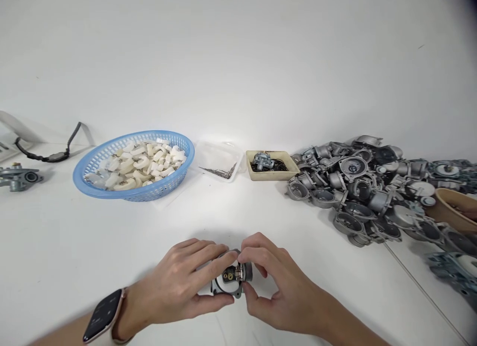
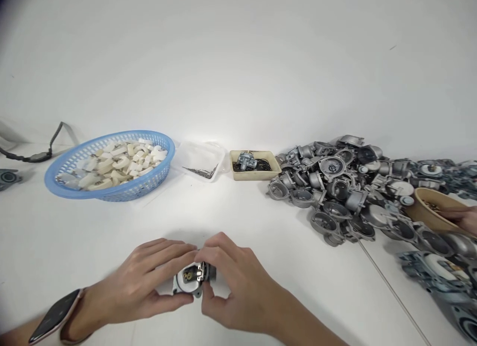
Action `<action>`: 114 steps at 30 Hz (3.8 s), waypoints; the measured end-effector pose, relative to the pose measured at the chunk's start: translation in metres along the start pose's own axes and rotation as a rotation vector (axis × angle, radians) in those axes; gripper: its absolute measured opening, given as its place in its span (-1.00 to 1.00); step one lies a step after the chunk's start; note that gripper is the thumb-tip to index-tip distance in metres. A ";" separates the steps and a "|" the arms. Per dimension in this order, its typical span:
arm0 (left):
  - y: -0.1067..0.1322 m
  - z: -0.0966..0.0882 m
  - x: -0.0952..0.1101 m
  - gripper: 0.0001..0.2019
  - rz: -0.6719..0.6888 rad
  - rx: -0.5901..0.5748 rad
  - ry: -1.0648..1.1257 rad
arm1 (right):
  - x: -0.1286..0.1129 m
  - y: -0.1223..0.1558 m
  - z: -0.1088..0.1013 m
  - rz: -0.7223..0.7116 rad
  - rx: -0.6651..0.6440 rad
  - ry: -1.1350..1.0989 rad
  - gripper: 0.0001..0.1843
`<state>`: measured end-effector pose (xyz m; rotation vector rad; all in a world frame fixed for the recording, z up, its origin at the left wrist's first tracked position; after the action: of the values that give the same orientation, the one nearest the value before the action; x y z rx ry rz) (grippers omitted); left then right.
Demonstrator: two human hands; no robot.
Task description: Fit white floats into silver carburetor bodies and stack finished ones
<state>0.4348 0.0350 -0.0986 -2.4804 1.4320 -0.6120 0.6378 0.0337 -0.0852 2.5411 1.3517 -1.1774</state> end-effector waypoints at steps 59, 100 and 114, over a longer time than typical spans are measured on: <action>0.003 0.001 -0.002 -0.49 0.005 -0.025 0.005 | 0.000 0.000 0.001 -0.020 -0.017 -0.003 -0.43; 0.000 0.001 -0.002 -0.51 -0.008 -0.003 0.016 | 0.000 0.000 0.001 -0.013 -0.025 0.042 -0.49; 0.002 0.003 -0.003 -0.50 -0.016 -0.021 0.014 | 0.000 -0.001 0.001 0.015 -0.038 -0.010 -0.47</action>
<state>0.4330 0.0361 -0.1024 -2.5116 1.4320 -0.6215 0.6365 0.0338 -0.0852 2.5109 1.3379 -1.1495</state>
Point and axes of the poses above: each hand's wrist, its own y-axis away from the middle knuckle, its own z-axis out of the palm, x = y × z, the point moved 3 cm from there along -y, towards the middle knuckle, and after that the axes turned 8 degrees about -x, right-handed, at the moved point
